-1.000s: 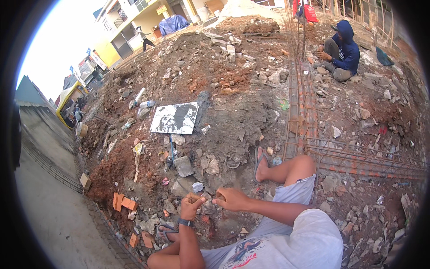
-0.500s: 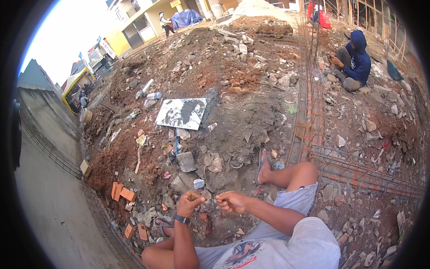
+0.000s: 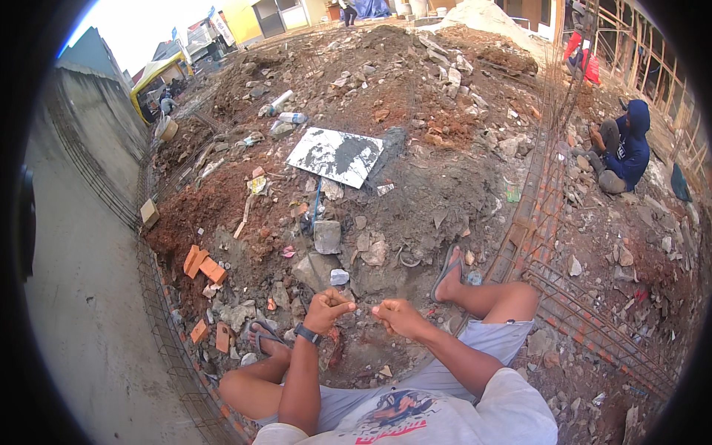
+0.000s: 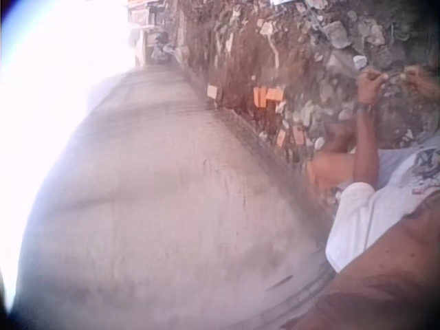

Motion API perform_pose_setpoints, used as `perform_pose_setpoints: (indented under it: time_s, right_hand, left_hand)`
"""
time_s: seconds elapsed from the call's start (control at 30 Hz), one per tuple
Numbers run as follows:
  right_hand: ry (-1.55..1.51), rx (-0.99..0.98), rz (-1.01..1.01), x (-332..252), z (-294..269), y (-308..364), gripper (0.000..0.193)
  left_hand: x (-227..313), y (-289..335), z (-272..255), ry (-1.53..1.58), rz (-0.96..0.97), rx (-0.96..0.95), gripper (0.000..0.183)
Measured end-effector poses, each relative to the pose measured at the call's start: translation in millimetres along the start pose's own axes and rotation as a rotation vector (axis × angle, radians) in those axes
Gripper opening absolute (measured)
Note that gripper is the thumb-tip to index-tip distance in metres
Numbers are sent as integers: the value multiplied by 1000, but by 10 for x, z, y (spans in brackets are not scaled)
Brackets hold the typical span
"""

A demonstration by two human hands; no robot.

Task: The person sits on a construction site and repeatedly picks up small pieces of debris, including bricks and stones, from the ground. They manipulate the items in their hands and then place them back down, continuing this cycle throughout the clip.

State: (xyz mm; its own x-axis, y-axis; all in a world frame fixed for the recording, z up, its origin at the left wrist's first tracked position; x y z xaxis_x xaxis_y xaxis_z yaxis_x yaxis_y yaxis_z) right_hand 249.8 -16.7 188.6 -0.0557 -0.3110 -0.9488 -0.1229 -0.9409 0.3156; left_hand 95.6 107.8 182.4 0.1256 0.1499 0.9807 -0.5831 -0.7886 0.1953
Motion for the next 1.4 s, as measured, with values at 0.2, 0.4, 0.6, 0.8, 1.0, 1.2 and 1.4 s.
perform_pose_setpoints:
  time_s: [0.2, 0.4, 0.6, 0.8, 1.0, 1.2, 1.4]
  right_hand:
    - [-725, -283, 530, 388, 436, 194, 36]
    - [-329, -215, 229, 267, 390, 153, 29]
    - [1034, 220, -860, -659, 536, 379, 19]
    - [117, -61, 18, 46, 300, 23, 19]
    - [-139, -129, 168, 410, 284, 96, 23]
    - [633, -30, -382, -151, 562, 51, 21]
    - [762, 189, -454, -190, 393, 35, 16]
  left_hand:
    - [115, 51, 44, 120, 67, -94, 22]
    - [221, 142, -98, -55, 45, -179, 24]
    - [-20, 144, -146, -10, 32, -79, 29]
    - [77, 226, -231, -25, 10, -122, 28]
    - [156, 274, -115, -72, 73, -128, 28]
    - [-133, 275, -31, -167, 46, -78, 33]
    - [27, 460, -183, -519, -13, 285, 50]
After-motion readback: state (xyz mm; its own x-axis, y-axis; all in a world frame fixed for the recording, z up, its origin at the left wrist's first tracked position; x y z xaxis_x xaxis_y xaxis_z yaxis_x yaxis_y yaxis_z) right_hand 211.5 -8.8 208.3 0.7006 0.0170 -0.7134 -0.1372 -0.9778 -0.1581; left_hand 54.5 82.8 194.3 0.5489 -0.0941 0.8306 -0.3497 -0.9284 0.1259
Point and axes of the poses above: each hand's wrist, its own y-axis away from the middle knuckle, its own z-axis out of the palm, x = y × z, the point moved 10 cm from there along -y, towards the middle knuckle, and after that the axes turned 3 degrees about x, right-handed, at the moved point
